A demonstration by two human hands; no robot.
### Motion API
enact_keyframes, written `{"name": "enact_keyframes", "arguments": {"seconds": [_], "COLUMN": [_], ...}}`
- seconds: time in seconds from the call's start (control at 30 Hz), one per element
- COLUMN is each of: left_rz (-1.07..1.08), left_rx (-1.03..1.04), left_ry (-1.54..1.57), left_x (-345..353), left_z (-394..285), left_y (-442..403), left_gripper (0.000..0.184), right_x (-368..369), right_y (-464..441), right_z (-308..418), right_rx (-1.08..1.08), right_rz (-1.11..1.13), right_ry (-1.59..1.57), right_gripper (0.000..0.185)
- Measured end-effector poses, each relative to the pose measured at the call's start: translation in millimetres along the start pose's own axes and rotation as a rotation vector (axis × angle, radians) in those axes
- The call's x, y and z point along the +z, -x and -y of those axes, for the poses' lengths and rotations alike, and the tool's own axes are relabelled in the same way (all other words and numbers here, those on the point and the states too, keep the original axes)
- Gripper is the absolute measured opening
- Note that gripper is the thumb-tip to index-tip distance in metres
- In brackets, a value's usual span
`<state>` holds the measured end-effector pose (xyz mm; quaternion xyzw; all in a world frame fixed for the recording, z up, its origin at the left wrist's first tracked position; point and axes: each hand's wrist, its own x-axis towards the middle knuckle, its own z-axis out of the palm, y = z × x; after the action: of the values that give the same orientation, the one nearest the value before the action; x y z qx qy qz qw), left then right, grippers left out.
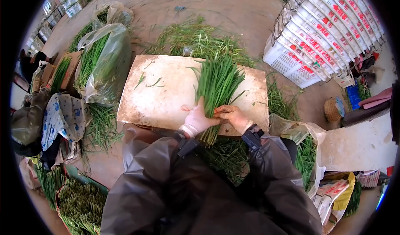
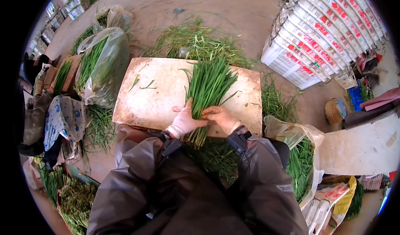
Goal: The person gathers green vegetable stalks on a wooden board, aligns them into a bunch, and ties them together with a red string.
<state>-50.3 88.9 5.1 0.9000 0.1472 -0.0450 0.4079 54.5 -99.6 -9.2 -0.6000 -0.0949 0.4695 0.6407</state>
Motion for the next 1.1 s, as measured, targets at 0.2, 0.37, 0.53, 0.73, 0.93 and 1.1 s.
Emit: {"name": "enact_keyframes", "arguments": {"seconds": [0.2,0.37,0.53,0.73,0.93,1.1], "left_rz": [-0.027,-0.198,-0.115,-0.131,-0.109,-0.054], "left_rx": [-0.083,-0.171,-0.232,-0.155,-0.169,-0.159], "left_ry": [0.511,0.139,-0.286,-0.326,-0.331,-0.264], "left_x": [-21,-39,-49,-44,-37,-36], "left_z": [44,91,72,71,81,89], "left_y": [-13,-24,-17,-18,-24,-27], "left_gripper": [0.092,0.053,0.036,0.034,0.025,0.027], "right_x": [9,13,12,16,15,14], "right_y": [-2,0,-2,2,3,2], "right_z": [-1,2,2,5,3,2], "right_rx": [-0.043,-0.031,-0.032,-0.032,-0.033,-0.040], "right_rz": [-0.061,-0.081,-0.063,-0.070,-0.067,-0.059], "right_ry": [0.120,0.130,0.165,0.186,0.177,0.185], "right_gripper": [0.017,0.014,0.012,0.011,0.009,0.008]}}
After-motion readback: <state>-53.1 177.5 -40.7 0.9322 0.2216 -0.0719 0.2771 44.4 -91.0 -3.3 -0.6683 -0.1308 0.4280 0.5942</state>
